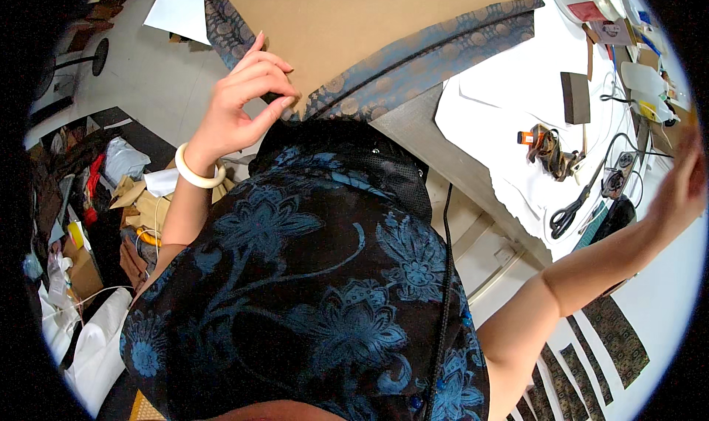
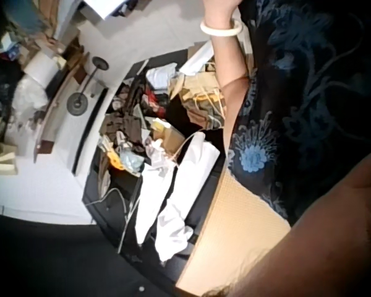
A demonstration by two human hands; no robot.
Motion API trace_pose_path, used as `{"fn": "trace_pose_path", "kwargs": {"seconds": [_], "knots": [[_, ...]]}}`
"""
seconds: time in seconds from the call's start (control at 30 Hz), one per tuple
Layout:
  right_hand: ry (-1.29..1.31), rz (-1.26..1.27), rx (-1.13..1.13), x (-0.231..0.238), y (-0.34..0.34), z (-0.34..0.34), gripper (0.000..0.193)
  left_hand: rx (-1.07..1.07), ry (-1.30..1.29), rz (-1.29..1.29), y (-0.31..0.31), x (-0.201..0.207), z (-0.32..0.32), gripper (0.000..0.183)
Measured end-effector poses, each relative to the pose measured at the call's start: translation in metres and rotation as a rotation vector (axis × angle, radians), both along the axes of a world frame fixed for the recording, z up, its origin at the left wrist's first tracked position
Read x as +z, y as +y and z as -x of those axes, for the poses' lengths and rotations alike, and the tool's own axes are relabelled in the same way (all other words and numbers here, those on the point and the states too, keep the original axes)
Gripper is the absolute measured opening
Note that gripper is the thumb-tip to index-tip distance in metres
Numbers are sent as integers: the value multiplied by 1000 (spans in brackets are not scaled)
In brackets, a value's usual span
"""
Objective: The person applies glue to a patterned fabric strip and adheres it to the edge of a cardboard box. They then use an iron to press the fabric onto the cardboard, smoothing the surface. Finally, they use scissors to trim the excess fabric along the box's edges.
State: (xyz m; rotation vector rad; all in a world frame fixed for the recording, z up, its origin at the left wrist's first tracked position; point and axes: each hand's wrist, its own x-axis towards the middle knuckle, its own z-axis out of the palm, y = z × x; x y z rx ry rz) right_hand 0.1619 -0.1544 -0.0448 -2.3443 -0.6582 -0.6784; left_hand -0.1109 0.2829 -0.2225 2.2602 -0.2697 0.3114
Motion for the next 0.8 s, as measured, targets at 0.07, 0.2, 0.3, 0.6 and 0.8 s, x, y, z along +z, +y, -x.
{"fn": "trace_pose_path", "kwargs": {"seconds": [0.07,0.2,0.3,0.6,0.8], "knots": [[88,143,237,-38,9,54,25,-58,21,-5,0,0,0,17],[339,172,551,-95,102,144,27,-94,17,-19,-4,0,1,26],[252,342,628,-105,123,156,27,-105,0,-35,-4,-4,-6,28],[217,349,664,-125,134,161,24,-110,-48,-31,-5,-11,-7,24],[215,337,644,-128,130,168,26,-103,-72,-22,-7,-15,-7,20]]}}
